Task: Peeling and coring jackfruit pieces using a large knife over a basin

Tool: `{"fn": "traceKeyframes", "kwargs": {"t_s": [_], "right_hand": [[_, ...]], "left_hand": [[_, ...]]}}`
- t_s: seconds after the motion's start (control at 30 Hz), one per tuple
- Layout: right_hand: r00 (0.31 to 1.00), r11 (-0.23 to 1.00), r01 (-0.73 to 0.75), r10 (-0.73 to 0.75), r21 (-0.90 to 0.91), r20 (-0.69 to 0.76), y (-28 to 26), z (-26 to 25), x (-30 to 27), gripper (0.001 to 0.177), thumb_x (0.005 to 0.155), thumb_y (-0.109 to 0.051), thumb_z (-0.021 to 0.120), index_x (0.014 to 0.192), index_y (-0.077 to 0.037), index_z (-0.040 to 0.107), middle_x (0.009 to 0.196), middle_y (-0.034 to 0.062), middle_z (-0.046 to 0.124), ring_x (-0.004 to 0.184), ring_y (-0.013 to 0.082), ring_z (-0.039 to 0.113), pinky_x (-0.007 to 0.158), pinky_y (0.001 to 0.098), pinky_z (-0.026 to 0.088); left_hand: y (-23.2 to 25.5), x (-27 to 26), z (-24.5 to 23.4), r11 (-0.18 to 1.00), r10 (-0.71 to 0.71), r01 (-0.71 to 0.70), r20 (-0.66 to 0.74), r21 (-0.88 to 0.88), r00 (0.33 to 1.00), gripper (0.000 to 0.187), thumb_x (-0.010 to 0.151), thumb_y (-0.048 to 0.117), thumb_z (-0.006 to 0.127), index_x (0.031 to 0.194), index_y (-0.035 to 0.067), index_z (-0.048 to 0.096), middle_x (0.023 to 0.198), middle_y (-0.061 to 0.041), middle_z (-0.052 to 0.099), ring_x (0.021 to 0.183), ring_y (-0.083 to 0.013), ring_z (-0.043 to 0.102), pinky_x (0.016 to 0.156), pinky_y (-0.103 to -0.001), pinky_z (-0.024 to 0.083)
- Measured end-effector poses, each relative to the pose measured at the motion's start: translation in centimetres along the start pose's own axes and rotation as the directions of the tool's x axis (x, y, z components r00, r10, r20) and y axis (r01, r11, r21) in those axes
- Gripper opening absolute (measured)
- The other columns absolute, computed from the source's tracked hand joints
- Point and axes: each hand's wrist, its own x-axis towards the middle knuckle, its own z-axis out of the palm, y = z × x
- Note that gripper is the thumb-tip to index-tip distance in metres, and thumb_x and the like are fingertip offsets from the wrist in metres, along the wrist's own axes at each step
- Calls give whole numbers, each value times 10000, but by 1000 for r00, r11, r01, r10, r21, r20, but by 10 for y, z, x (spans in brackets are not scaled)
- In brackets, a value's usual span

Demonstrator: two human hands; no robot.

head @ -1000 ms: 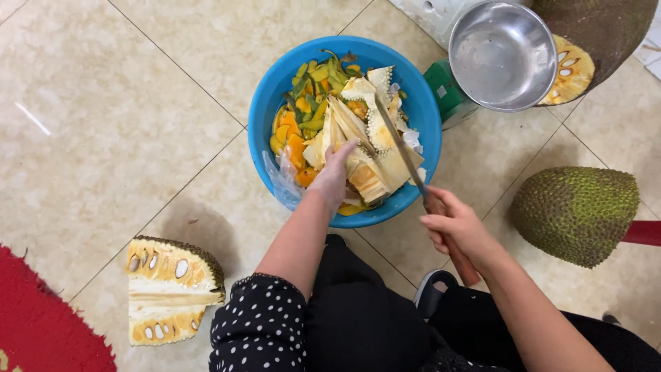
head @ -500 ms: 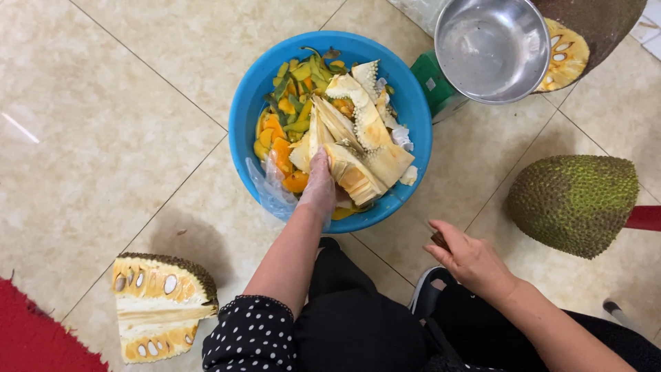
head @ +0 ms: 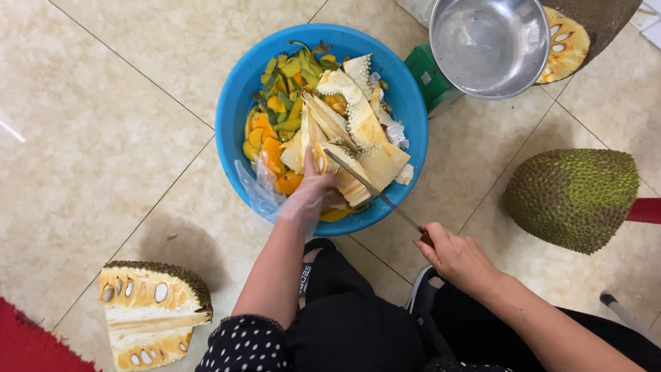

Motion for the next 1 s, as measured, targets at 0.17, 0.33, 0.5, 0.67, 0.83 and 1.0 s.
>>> {"fn": "traceKeyframes", "kwargs": {"t_s": [0.17, 0.33, 0.5, 0.67, 0.83, 1.0], "right_hand": [[999, 998, -24, 22, -57, -29, 7, 7, -4, 385, 1007, -547, 442, 1328, -338, 478, 1087, 102, 783, 935, 393, 782, 903, 532, 606], [999, 999, -13, 12, -31, -42, 10, 12, 0, 388, 994, -565, 444, 1315, -353, 491, 1073, 111, 786, 919, 425, 771, 895, 556, 602], [989, 980, 68, -91, -190, -119, 5, 19, 13, 308, 997, -528, 485, 1175, -277, 503, 946, 125, 745, 814, 395, 777, 813, 525, 624], [961, 956, 137, -193, -259, -201, -34, 8, 58, 327, 1012, -524, 484, 1013, -197, 493, 786, 141, 674, 718, 418, 756, 691, 563, 615], [950, 959, 175, -224, -222, -218, -68, -11, 91, 271, 1046, -441, 477, 1019, -171, 464, 763, 111, 618, 695, 454, 740, 681, 588, 595], [1000, 957, -15, 16, -290, 1, -30, -14, 43, 383, 1043, -567, 372, 1080, -197, 461, 879, 126, 660, 840, 452, 761, 815, 585, 597]], "left_hand": [[-19, 36, -13, 992, -3, 19, -131, 121, 991, 1294, 754, -31, 824, 1659, 469, 45, 1504, -297, 521, 1112, -544, 679, 832, -639, 612], [-11, 40, -15, 977, -29, 63, -165, 202, 986, 1277, 721, -6, 883, 1654, 444, 136, 1349, -342, 581, 960, -553, 714, 752, -647, 638], [14, 19, 2, 963, -85, 127, -181, 238, 980, 1224, 741, 31, 860, 1660, 440, 162, 1186, -359, 631, 886, -548, 725, 772, -632, 626], [3, 44, -18, 923, -88, 139, -156, 360, 984, 1165, 767, 97, 857, 1671, 397, 187, 945, -339, 684, 792, -494, 750, 773, -542, 646], [-15, 80, -37, 859, -76, 138, -144, 493, 987, 1191, 737, 220, 876, 1683, 319, 159, 937, -268, 751, 790, -384, 798, 757, -500, 648], [7, 46, -16, 941, -67, 106, -128, 323, 989, 1176, 718, 96, 867, 1674, 298, 212, 1159, -376, 651, 942, -503, 743, 856, -543, 632]]}}
